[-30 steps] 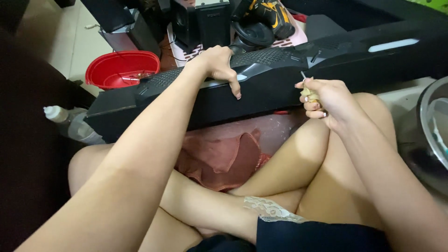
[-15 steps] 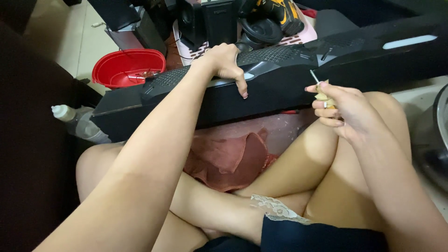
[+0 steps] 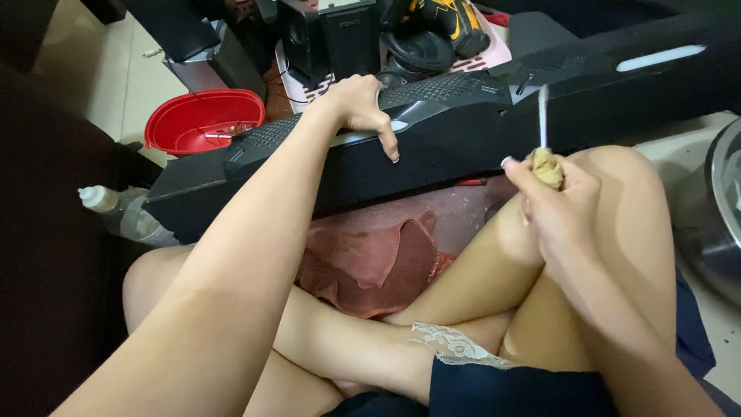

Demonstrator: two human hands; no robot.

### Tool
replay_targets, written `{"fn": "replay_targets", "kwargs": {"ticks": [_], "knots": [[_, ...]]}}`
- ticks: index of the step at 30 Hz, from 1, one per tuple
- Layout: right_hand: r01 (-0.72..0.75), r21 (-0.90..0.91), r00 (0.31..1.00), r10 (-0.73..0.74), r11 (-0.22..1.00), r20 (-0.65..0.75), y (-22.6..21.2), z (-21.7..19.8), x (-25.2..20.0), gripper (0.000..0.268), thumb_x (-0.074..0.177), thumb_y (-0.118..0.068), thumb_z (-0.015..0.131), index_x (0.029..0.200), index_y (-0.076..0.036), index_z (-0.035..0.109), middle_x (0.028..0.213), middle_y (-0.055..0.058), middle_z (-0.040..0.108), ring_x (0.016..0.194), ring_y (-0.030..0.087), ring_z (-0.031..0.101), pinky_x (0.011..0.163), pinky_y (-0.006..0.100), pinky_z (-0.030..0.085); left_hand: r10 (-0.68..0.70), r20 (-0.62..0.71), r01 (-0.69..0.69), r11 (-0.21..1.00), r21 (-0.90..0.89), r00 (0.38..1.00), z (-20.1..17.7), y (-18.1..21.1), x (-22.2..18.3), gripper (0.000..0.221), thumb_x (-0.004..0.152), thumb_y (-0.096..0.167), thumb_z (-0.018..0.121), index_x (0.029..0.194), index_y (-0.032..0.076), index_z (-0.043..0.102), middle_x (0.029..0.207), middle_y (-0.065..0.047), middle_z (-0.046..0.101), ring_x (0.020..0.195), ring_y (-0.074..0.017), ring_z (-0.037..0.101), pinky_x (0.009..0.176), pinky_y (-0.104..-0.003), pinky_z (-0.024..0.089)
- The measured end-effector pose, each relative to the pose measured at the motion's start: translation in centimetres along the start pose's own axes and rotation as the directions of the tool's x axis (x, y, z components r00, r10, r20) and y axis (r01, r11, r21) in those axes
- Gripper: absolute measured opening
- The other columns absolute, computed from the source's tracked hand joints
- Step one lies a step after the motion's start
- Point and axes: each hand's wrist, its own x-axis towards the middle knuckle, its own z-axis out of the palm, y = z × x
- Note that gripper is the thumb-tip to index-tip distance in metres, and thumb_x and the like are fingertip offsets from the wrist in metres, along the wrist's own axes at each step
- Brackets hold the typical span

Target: The person is using a small flathead screwdriver to pry open the plastic casing of a black soundbar.

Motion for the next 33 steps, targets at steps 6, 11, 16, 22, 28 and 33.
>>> {"fn": "replay_targets", "kwargs": {"ticks": [6, 11, 16, 22, 28, 33], "knots": [[-0.332, 0.22, 0.943, 0.328, 0.917, 0.056, 1.3, 0.0, 3.1, 0.026, 0.091, -0.035, 0.049, 0.088, -0.009, 0.047, 0.059, 0.001, 0.039, 0.041, 0.002, 0.033, 0.031, 0.014, 0.018, 0.02, -0.004, -0.02, 1.0, 0.01, 1.0, 0.0, 0.0, 0.1, 0.071, 0.03, 0.037, 0.081, 0.085, -0.003, 0.063, 0.077, -0.013, 0.066, 0.062, -0.0268, 0.064, 0.062, -0.036, 0.053], [-0.234, -0.128, 0.972, 0.237, 0.964, 0.005, -0.1, 0.1, 0.4, 0.026, 0.089, -0.014, 0.049, 0.113, -0.006, 0.056, 0.063, 0.005, 0.047, 0.037, 0.003, 0.029, 0.028, 0.017, 0.017, 0.032, -0.009, -0.032, 0.999, 0.02, 0.999, 0.2, -0.3, 0.5, 0.073, 0.029, 0.039, 0.081, 0.085, -0.004, 0.062, 0.076, -0.014, 0.066, 0.062, -0.0269, 0.063, 0.063, -0.036, 0.053], [-0.053, -0.229, 0.999, 0.052, 0.972, -0.011, 0.5, 0.4, 0.7, 0.031, 0.087, -0.01, 0.053, 0.116, 0.002, 0.057, 0.057, 0.004, 0.048, 0.037, 0.005, 0.033, 0.03, 0.017, 0.024, 0.038, -0.009, -0.038, 0.999, 0.007, 0.999, -0.1, -0.2, 0.1, 0.073, 0.029, 0.038, 0.081, 0.087, -0.003, 0.062, 0.077, -0.013, 0.066, 0.064, -0.0264, 0.063, 0.064, -0.036, 0.053], [-0.086, -0.26, 0.996, 0.082, 0.962, -0.025, 0.4, 0.6, 1.3, 0.031, 0.087, -0.009, 0.052, 0.116, 0.0, 0.057, 0.059, 0.005, 0.051, 0.036, 0.004, 0.033, 0.028, 0.018, 0.023, 0.038, -0.01, -0.038, 0.999, 0.001, 0.999, 0.2, -0.3, 0.6, 0.092, 0.027, 0.038, 0.079, 0.105, -0.006, 0.058, 0.086, -0.017, 0.066, 0.067, -0.0292, 0.065, 0.064, -0.039, 0.055], [-0.004, -0.335, 1.0, 0.011, 0.942, 0.018, 0.6, -0.1, 2.3, 0.027, 0.085, -0.006, 0.053, 0.109, 0.003, 0.06, 0.064, 0.003, 0.052, 0.039, 0.006, 0.035, 0.031, 0.02, 0.026, 0.07, -0.012, -0.07, 0.997, 0.043, 0.997, 0.2, -0.3, 0.7, 0.091, 0.028, 0.039, 0.081, 0.103, -0.008, 0.058, 0.084, -0.017, 0.065, 0.068, -0.0296, 0.064, 0.066, -0.038, 0.053], [0.21, -0.582, 0.978, -0.169, 0.785, 0.124, 1.3, -0.1, 3.4, 0.03, 0.08, -0.004, 0.053, 0.106, 0.01, 0.059, 0.078, 0.016, 0.064, 0.058, 0.018, 0.058, 0.053, 0.027, 0.046, 0.07, 0.008, -0.071, 0.997, 0.023, 0.997, -0.1, -0.3, 0.6, 0.09, 0.03, 0.038, 0.08, 0.104, -0.007, 0.057, 0.084, -0.017, 0.065, 0.066, -0.03, 0.064, 0.064, -0.039, 0.054]]}}
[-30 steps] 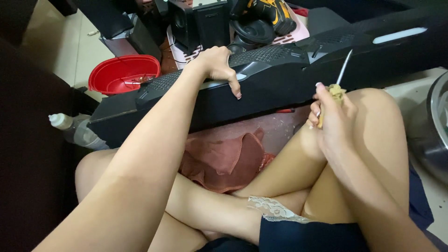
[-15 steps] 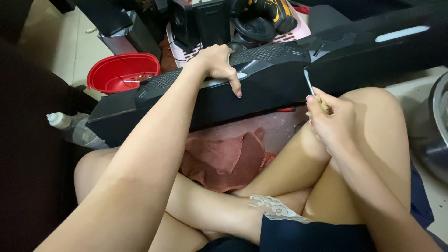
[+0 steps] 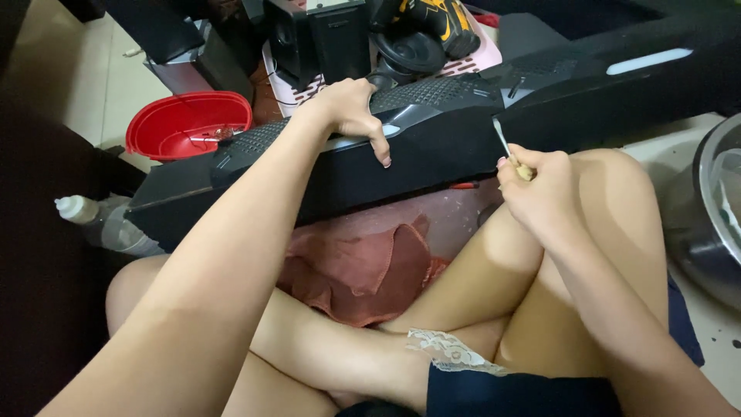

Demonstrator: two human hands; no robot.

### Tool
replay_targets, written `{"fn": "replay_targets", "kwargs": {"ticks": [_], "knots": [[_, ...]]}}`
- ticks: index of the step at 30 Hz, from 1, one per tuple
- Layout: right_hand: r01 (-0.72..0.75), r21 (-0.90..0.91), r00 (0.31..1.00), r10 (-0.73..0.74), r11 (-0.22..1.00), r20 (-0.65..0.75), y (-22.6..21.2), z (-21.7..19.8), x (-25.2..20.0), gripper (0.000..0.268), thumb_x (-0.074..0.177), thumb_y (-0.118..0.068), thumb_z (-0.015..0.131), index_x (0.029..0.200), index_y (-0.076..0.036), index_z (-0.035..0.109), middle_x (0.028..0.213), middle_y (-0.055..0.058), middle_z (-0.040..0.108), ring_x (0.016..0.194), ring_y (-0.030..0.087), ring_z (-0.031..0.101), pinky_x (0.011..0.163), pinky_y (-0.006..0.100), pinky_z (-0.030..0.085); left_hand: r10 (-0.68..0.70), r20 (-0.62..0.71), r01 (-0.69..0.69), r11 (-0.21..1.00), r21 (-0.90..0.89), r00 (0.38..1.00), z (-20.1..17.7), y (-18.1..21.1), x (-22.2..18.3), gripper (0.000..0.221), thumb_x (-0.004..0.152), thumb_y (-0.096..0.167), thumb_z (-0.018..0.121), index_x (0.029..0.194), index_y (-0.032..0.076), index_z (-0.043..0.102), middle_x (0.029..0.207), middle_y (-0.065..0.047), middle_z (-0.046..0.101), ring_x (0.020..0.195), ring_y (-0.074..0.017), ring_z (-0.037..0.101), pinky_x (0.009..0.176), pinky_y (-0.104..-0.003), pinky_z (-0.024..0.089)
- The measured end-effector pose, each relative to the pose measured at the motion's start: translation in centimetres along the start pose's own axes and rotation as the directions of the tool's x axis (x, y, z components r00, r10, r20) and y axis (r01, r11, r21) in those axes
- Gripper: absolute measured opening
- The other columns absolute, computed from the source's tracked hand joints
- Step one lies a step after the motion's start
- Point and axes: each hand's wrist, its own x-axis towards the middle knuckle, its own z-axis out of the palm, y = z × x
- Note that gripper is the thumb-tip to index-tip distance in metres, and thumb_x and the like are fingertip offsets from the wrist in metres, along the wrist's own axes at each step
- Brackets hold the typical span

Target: The person is using a small flathead screwdriver to pry open the plastic casing of a black soundbar.

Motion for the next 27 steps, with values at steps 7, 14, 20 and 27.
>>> {"fn": "replay_targets", "kwargs": {"ticks": [7, 14, 20, 27], "knots": [[-0.096, -0.027, 0.995, 0.096, 0.995, -0.028, 0.7, 0.2, -0.1, 0.027, 0.083, -0.011, 0.06, 0.108, -0.003, 0.064, 0.083, 0.026, 0.062, 0.076, 0.032, 0.062, 0.06, 0.037, 0.049, -0.08, 0.075, 0.083, 0.996, -0.035, 0.994, 0.0, -0.1, -0.1, 0.111, 0.023, 0.049, 0.082, 0.121, 0.005, 0.051, 0.105, -0.017, 0.061, 0.103, -0.0329, 0.057, 0.09, -0.044, 0.041], [-0.105, -0.075, 0.994, 0.104, 0.992, -0.021, -0.1, -0.1, 0.4, 0.026, 0.083, -0.013, 0.061, 0.108, -0.007, 0.066, 0.082, 0.023, 0.063, 0.076, 0.03, 0.062, 0.061, 0.035, 0.049, -0.072, 0.077, 0.076, 0.996, -0.047, 0.994, -0.2, 0.1, -0.4, 0.107, 0.025, 0.046, 0.082, 0.119, 0.004, 0.053, 0.105, -0.017, 0.062, 0.103, -0.0326, 0.057, 0.09, -0.041, 0.041], [-0.136, -0.085, 0.991, 0.135, 0.987, -0.015, 0.6, 0.2, -0.1, 0.027, 0.08, -0.016, 0.061, 0.106, -0.01, 0.067, 0.079, 0.021, 0.063, 0.072, 0.028, 0.062, 0.059, 0.033, 0.048, -0.068, 0.084, 0.072, 0.996, -0.05, 0.994, -0.1, 0.1, -0.4, 0.103, 0.026, 0.046, 0.082, 0.116, 0.004, 0.055, 0.102, -0.016, 0.062, 0.101, -0.0325, 0.058, 0.088, -0.042, 0.043], [-0.151, -0.015, 0.988, 0.15, 0.988, -0.033, -1.0, -0.5, -0.5, 0.026, 0.08, -0.008, 0.061, 0.105, -0.006, 0.066, 0.071, 0.022, 0.061, 0.06, 0.019, 0.056, 0.05, 0.026, 0.043, -0.073, 0.09, 0.077, 0.996, -0.046, 0.993, -0.3, 0.1, -0.7, 0.102, 0.025, 0.045, 0.082, 0.114, 0.003, 0.056, 0.102, -0.018, 0.062, 0.101, -0.0325, 0.058, 0.088, -0.041, 0.043]]}}
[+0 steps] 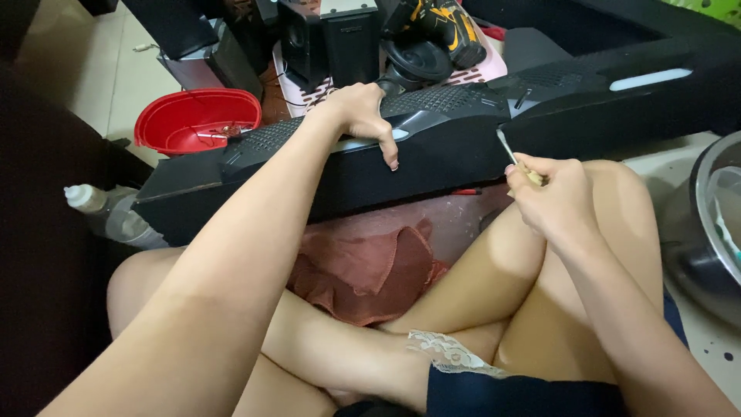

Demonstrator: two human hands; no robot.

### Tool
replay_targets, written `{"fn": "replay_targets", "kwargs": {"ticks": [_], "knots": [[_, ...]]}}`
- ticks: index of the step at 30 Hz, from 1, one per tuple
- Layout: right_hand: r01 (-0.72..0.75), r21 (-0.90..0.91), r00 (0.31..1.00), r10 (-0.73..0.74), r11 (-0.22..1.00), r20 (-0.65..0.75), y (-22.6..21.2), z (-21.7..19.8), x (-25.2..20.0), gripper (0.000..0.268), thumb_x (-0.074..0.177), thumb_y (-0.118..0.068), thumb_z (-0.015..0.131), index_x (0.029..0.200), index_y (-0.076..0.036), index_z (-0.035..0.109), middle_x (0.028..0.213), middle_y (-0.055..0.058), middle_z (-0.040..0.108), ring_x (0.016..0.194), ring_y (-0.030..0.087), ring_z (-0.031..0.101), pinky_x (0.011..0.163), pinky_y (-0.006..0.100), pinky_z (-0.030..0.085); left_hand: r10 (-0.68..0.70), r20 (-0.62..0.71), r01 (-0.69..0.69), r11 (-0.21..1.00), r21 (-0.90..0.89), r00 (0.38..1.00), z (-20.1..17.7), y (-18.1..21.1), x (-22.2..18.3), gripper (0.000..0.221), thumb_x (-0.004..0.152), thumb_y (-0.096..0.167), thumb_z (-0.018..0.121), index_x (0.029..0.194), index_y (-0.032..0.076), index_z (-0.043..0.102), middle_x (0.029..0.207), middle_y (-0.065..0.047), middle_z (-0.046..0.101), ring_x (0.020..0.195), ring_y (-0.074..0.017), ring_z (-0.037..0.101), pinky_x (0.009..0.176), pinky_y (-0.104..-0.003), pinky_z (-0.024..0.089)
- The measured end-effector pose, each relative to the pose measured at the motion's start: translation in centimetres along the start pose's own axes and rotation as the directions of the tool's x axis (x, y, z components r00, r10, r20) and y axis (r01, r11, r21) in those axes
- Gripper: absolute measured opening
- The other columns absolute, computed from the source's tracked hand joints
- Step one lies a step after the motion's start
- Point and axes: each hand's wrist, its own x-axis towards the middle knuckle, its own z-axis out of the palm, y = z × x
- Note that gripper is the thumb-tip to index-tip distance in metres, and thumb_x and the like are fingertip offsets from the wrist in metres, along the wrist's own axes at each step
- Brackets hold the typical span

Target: The person is using a small flathead screwdriver to pry open the plastic casing of a black soundbar.

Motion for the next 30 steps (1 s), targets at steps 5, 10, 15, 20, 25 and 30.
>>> {"fn": "replay_targets", "kwargs": {"ticks": [5, 10, 15, 20, 25, 30], "knots": [[-0.027, 0.034, 1.0, 0.027, 0.999, 0.005, 0.6, 0.3, 0.5, 0.026, 0.08, -0.011, 0.06, 0.105, -0.007, 0.066, 0.066, 0.018, 0.06, 0.055, 0.015, 0.054, 0.046, 0.024, 0.042, 0.004, -0.012, -0.005, 1.0, -0.006, 1.0, 0.0, -0.1, -0.1, 0.099, 0.026, 0.044, 0.082, 0.112, 0.003, 0.057, 0.102, -0.017, 0.062, 0.101, -0.0325, 0.058, 0.088, -0.041, 0.043], [-0.085, 0.07, 0.996, 0.086, 0.994, -0.015, -0.8, 0.2, 0.3, 0.025, 0.079, -0.011, 0.059, 0.103, -0.006, 0.065, 0.064, 0.018, 0.059, 0.051, 0.014, 0.052, 0.042, 0.025, 0.041, 0.018, 0.0, -0.018, 1.0, 0.007, 1.0, 0.0, -0.1, 0.3, 0.101, 0.026, 0.045, 0.082, 0.114, 0.002, 0.055, 0.105, -0.019, 0.061, 0.103, -0.0329, 0.056, 0.089, -0.042, 0.042], [-0.339, 0.202, 0.936, 0.309, 0.919, 0.167, -2.6, -0.4, 1.0, 0.031, 0.084, -0.013, 0.052, 0.112, -0.001, 0.056, 0.046, 0.009, 0.042, 0.029, 0.005, 0.031, 0.02, 0.02, 0.03, 0.029, -0.008, -0.028, 0.999, 0.036, 1.0, 0.0, -0.4, 0.6, 0.101, 0.026, 0.046, 0.082, 0.113, 0.003, 0.056, 0.104, -0.017, 0.062, 0.103, -0.0322, 0.056, 0.089, -0.042, 0.042], [-0.357, 0.202, 0.93, 0.327, 0.912, 0.17, -2.8, -0.3, 1.1, 0.029, 0.084, -0.013, 0.053, 0.11, -0.003, 0.057, 0.045, 0.007, 0.041, 0.028, 0.004, 0.032, 0.02, 0.019, 0.028, 0.03, -0.003, -0.03, 0.999, 0.031, 1.0, 0.1, -0.6, 1.0, 0.103, 0.026, 0.047, 0.082, 0.115, 0.003, 0.054, 0.108, -0.017, 0.06, 0.105, -0.0313, 0.055, 0.091, -0.043, 0.042], [-0.346, 0.169, 0.931, 0.314, 0.923, 0.188, -3.1, -0.9, 1.7, 0.029, 0.085, -0.013, 0.052, 0.11, 0.001, 0.056, 0.046, 0.007, 0.041, 0.031, 0.005, 0.032, 0.021, 0.017, 0.025, 0.048, 0.025, -0.049, 0.998, 0.035, 0.999, -0.1, -0.4, 1.1, 0.106, 0.026, 0.049, 0.081, 0.118, 0.003, 0.052, 0.11, -0.017, 0.06, 0.107, -0.0317, 0.054, 0.092, -0.043, 0.04], [-0.326, 0.194, 0.939, 0.293, 0.925, 0.18, -2.2, -0.8, 1.4, 0.027, 0.084, -0.013, 0.054, 0.108, -0.001, 0.058, 0.045, 0.009, 0.041, 0.029, 0.006, 0.033, 0.021, 0.018, 0.025, 0.006, 0.037, -0.008, 1.0, 0.03, 0.999, -0.5, 0.1, 0.1, 0.109, 0.026, 0.048, 0.08, 0.121, 0.004, 0.051, 0.113, -0.016, 0.058, 0.11, -0.0314, 0.053, 0.094, -0.044, 0.038]]}}
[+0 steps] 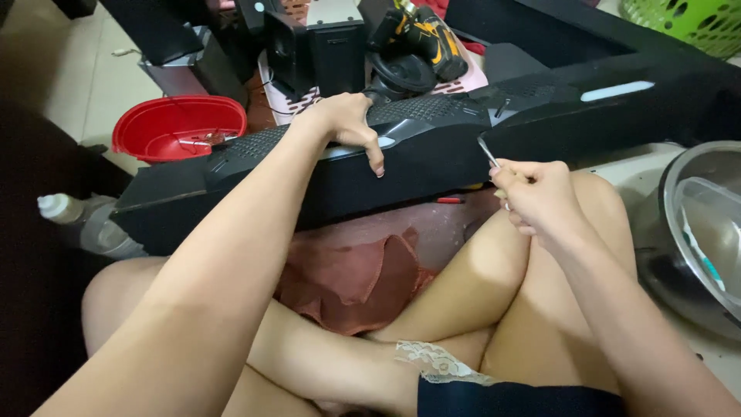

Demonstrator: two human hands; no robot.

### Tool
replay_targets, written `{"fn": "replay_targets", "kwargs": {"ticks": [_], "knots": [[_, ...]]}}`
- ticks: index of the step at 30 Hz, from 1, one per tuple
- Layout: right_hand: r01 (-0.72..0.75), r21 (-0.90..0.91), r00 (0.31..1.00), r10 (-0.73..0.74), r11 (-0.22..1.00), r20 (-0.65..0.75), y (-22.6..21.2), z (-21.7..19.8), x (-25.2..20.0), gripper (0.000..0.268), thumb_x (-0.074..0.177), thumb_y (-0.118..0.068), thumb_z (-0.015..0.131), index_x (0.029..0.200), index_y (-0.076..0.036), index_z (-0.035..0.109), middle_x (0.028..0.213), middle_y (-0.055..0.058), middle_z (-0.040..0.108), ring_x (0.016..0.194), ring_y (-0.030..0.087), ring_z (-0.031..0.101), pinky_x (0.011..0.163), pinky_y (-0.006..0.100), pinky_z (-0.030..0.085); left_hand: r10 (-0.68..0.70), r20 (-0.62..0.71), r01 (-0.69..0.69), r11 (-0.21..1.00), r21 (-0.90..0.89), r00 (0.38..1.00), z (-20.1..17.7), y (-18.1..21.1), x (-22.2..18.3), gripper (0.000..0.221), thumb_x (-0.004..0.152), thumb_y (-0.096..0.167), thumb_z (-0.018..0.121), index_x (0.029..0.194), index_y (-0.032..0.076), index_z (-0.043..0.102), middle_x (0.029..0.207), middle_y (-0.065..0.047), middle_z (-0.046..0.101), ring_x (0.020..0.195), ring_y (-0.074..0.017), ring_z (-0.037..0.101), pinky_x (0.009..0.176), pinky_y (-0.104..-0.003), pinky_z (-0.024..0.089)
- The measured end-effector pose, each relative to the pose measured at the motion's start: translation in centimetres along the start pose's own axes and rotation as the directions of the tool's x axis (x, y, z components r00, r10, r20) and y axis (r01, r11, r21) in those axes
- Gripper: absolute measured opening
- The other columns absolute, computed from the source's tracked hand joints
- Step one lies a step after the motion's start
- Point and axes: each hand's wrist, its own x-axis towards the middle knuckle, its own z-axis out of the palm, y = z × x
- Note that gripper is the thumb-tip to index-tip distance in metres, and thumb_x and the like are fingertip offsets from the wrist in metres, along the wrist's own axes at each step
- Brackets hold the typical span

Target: The person is using a small flathead screwdriver to pry open the plastic casing of a black soundbar.

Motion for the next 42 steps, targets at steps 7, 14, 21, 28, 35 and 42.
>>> {"fn": "replay_targets", "kwargs": {"ticks": [7, 14, 21, 28, 35, 42], "knots": [[0.023, -0.113, 0.999, -0.019, 0.993, 0.041, -2.3, -2.1, 0.3, 0.03, 0.086, -0.014, 0.053, 0.112, 0.0, 0.056, 0.049, 0.009, 0.041, 0.033, 0.005, 0.032, 0.024, 0.017, 0.025, -0.009, 0.0, 0.009, 0.999, -0.048, 1.0, 0.2, 0.2, -0.8, 0.109, 0.028, 0.043, 0.082, 0.124, 0.003, 0.047, 0.115, -0.016, 0.057, 0.111, -0.0312, 0.052, 0.094, -0.041, 0.038], [-0.089, -0.125, 0.994, 0.096, 0.988, 0.048, -3.0, -1.7, 0.3, 0.018, 0.086, -0.012, 0.057, 0.091, 0.002, 0.065, 0.056, 0.011, 0.045, 0.038, 0.009, 0.026, 0.032, 0.022, 0.014, 0.029, -0.093, -0.033, 0.999, -0.034, 0.995, 0.4, -0.1, -0.4, 0.076, 0.032, 0.033, 0.079, 0.096, -0.003, 0.059, 0.086, -0.014, 0.065, 0.07, -0.0289, 0.063, 0.066, -0.039, 0.052], [0.056, -0.124, 0.996, -0.047, 0.991, 0.071, -1.2, -0.3, -0.9, 0.031, 0.086, -0.019, 0.054, 0.11, -0.001, 0.058, 0.047, 0.009, 0.04, 0.032, 0.005, 0.033, 0.022, 0.018, 0.026, -0.027, 0.015, 0.027, 0.999, -0.04, 1.0, -0.2, 0.0, -1.3, 0.106, 0.03, 0.042, 0.08, 0.124, 0.007, 0.048, 0.115, -0.016, 0.057, 0.111, -0.031, 0.052, 0.094, -0.042, 0.039], [0.042, -0.109, 0.998, -0.036, 0.993, 0.054, -1.6, 1.8, -1.9, 0.029, 0.086, -0.019, 0.054, 0.11, -0.003, 0.058, 0.046, 0.008, 0.041, 0.029, 0.005, 0.035, 0.021, 0.017, 0.028, 0.012, 0.002, -0.012, 0.998, -0.064, 1.0, 0.0, -0.7, -0.7, 0.107, 0.03, 0.043, 0.081, 0.124, 0.006, 0.048, 0.113, -0.018, 0.057, 0.109, -0.0329, 0.053, 0.093, -0.041, 0.039], [0.141, -0.111, 0.99, -0.141, 0.984, 0.0, 1.6, 2.0, 1.0, 0.024, 0.083, -0.014, 0.057, 0.105, -0.005, 0.062, 0.048, 0.011, 0.049, 0.034, 0.007, 0.039, 0.021, 0.021, 0.03, 0.007, 0.019, -0.006, 0.999, -0.033, 1.0, -0.1, -0.3, -0.9, 0.105, 0.029, 0.043, 0.08, 0.122, 0.005, 0.05, 0.115, -0.017, 0.057, 0.111, -0.0323, 0.052, 0.095, -0.041, 0.037], [0.232, -0.41, 0.962, -0.271, 0.882, -0.039, 2.9, 1.9, 2.6, 0.022, 0.077, -0.025, 0.063, 0.098, -0.022, 0.069, 0.052, 0.008, 0.058, 0.04, 0.013, 0.049, 0.035, 0.025, 0.035, 0.012, 0.013, -0.012, 1.0, -0.014, 1.0, 0.0, -0.5, -0.7, 0.103, 0.028, 0.043, 0.08, 0.121, 0.007, 0.052, 0.114, -0.017, 0.058, 0.11, -0.033, 0.052, 0.095, -0.043, 0.036]]}}
